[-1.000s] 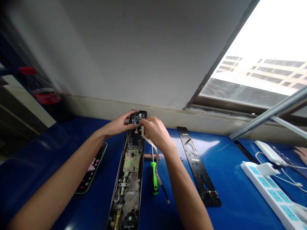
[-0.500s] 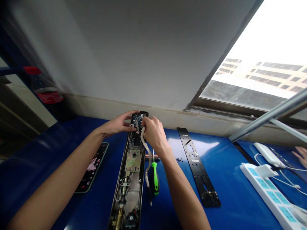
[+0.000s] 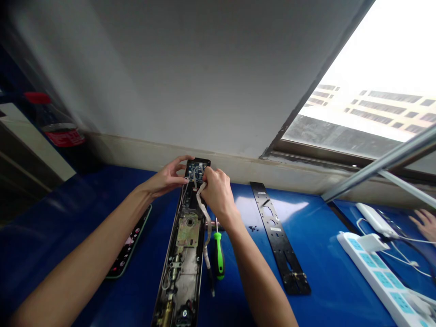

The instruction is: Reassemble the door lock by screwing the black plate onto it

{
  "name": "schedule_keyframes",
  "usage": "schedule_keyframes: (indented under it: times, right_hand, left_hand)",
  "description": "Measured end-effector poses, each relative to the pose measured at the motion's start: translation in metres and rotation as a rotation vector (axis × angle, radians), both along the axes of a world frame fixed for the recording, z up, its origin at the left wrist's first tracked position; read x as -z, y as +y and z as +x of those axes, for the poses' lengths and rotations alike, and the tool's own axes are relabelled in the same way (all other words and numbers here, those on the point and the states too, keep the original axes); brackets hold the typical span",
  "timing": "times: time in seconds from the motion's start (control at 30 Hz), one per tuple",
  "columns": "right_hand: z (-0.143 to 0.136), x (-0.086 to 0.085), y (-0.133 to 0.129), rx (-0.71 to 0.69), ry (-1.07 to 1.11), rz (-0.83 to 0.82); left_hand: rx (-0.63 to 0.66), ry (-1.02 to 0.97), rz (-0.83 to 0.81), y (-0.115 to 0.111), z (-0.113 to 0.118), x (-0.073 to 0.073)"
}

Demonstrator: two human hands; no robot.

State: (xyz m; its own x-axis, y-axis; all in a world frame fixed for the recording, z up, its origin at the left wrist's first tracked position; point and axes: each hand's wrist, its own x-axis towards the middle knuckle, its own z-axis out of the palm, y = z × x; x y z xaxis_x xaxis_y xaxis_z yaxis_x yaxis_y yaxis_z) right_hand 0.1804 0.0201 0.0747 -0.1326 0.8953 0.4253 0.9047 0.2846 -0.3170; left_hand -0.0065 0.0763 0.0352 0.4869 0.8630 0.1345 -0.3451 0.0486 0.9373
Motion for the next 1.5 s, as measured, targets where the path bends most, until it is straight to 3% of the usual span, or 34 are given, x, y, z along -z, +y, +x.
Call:
schedule_keyframes:
  times: [0.57, 0.87, 1.03, 1.17, 1.27, 1.37, 1.5]
  right_hand:
    - [0.001, 0.002, 0.001, 0.024, -0.037, -0.048]
    - [0.004, -0.003, 0.0, 0.001, 0.0, -0.079]
    - [0.017, -0.009, 0.0, -0.129, 0.031, -0.153]
    - [0.029, -0.022, -0.005, -0.253, 0.034, -0.209]
    - [0.044, -0.037, -0.015, -0.31, 0.04, -0.228]
    - [0.066, -0.051, -0.028, -0.282, 0.088, -0.229]
    - [0.105, -0.055, -0.046, -0.03, 0.099, -0.329]
  left_hand:
    - [-0.023, -0.017, -0.008, -0.001, 0.006, -0.005]
    - [-0.013, 0.13, 0.078, -0.005, 0.007, -0.01]
    - [-0.093, 0.434, 0.276, -0.008, 0.015, -0.018]
    - [-0.369, 0.739, 0.585, -0.019, 0.028, -0.025]
    - [-0.553, 0.831, 0.768, -0.037, 0.043, -0.034]
    - [-0.52, 0.826, 0.922, -0.059, 0.06, -0.043]
    - [-0.31, 0.771, 1.078, -0.087, 0.082, -0.046]
